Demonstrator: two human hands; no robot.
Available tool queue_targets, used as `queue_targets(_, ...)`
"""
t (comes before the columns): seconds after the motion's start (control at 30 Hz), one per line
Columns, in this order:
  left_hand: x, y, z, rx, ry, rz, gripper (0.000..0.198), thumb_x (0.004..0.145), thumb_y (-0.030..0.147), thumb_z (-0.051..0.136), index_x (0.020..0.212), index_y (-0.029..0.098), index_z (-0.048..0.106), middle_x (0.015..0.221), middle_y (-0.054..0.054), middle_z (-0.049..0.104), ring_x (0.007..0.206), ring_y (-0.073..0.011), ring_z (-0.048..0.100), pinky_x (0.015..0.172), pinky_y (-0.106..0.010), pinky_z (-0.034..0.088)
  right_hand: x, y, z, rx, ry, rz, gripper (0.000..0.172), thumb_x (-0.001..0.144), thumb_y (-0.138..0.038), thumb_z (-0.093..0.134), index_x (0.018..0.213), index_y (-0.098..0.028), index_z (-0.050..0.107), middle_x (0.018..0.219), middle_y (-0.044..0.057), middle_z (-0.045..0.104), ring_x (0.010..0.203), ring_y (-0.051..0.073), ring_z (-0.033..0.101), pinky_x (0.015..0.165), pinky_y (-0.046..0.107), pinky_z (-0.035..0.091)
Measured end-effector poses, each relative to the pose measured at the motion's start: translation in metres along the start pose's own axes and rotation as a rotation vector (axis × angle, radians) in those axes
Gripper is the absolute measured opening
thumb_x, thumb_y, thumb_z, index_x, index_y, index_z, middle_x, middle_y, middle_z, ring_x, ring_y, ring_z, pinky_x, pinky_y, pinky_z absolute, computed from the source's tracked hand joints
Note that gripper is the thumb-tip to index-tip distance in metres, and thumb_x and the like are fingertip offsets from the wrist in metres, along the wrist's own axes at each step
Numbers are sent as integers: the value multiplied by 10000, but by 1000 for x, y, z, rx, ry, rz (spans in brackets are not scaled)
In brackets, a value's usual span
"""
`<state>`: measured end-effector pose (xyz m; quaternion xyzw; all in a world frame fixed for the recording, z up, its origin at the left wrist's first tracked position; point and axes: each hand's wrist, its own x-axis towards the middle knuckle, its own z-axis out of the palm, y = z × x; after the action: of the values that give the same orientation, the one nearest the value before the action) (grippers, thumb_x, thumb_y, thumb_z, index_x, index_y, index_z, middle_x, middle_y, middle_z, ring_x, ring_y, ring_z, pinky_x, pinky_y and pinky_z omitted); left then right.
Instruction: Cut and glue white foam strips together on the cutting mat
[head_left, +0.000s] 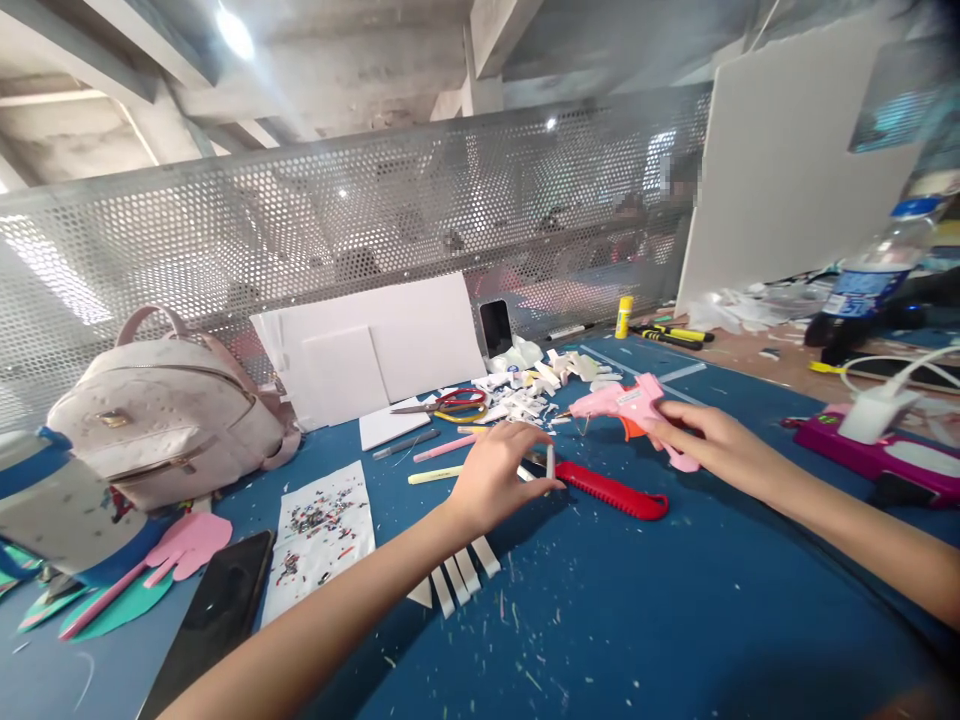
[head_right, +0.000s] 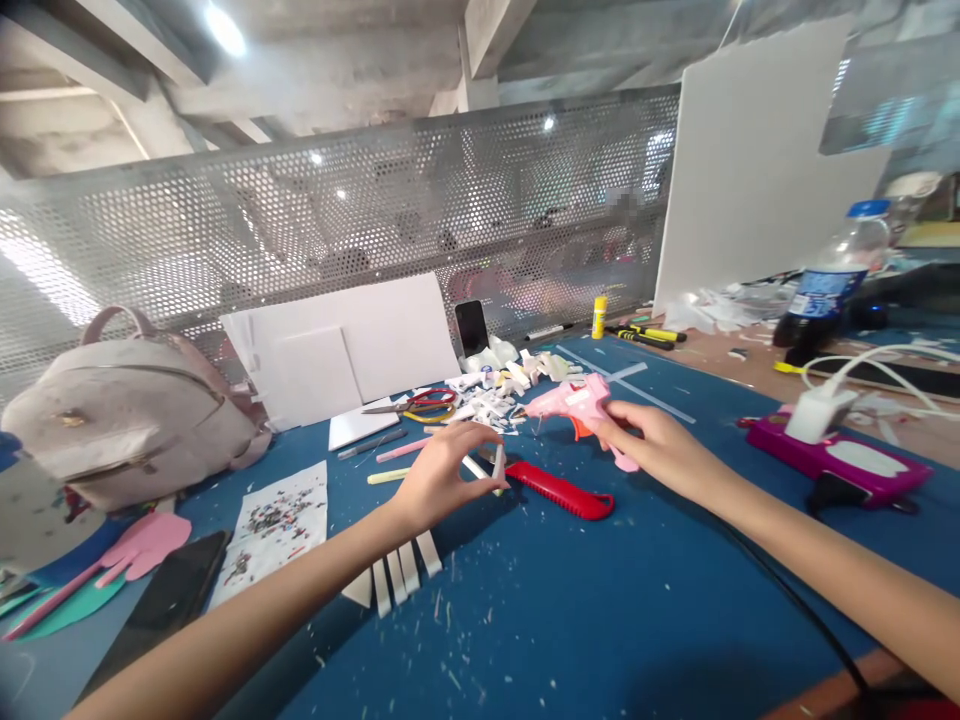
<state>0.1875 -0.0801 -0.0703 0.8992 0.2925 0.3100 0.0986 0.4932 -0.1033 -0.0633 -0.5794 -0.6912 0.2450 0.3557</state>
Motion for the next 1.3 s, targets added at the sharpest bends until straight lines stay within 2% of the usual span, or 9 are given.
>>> queue_targets(0.1,3,3,4,35,-64,-1,402,966,515,658,1185,178,645,1111,-71,692,1033,-224,668,948,-457,551,0,5,-2,-78,-12,39,531,873,-752,565,896,-226,636,744,39,649,656,252,655,621,328,449)
queue_targets(0.2,6,5,8,71,-126,1,415,965,532,652,1182,178,645,1092,-70,693,1044,-229,665,961,-464,543,-3,9,0,-135,-43,64,511,865,-723,603,998,-232,650,723,30,655,639,279,694,578,317,424)
queue_targets(0.5,13,10,11,123,-295,36,510,958,590,635,1237,164,616,1149,-94,672,1134,-259,628,987,-470,518,0,19,-2,-123,-104,45,582,927,-750,462,873,-193,622,705,45,645,608,208,599,623,323,409)
queue_targets(0.73,16,9,15,92,-320,13,494,960,589,626,1228,174,616,1209,-98,661,1142,-257,618,1006,-472,498,2,25,-3,-77,-132,43,548,963,-693,470,778,-193,592,669,21,595,588,176,543,632,325,361)
queue_targets(1.0,25,9,11,90,-327,3,397,983,547,604,1120,176,643,1176,-80,668,1118,-242,619,1031,-476,467,3,18,-2,23,-101,-2,572,939,-702,509,661,-205,567,605,3,516,549,148,455,578,332,265)
queue_targets(1.3,38,8,13,119,-387,-18,375,997,523,597,1112,171,654,1064,-58,681,1059,-233,644,1013,-482,484,3,19,-2,1,-120,26,543,906,-702,556,707,-197,583,635,22,582,579,175,531,595,324,347)
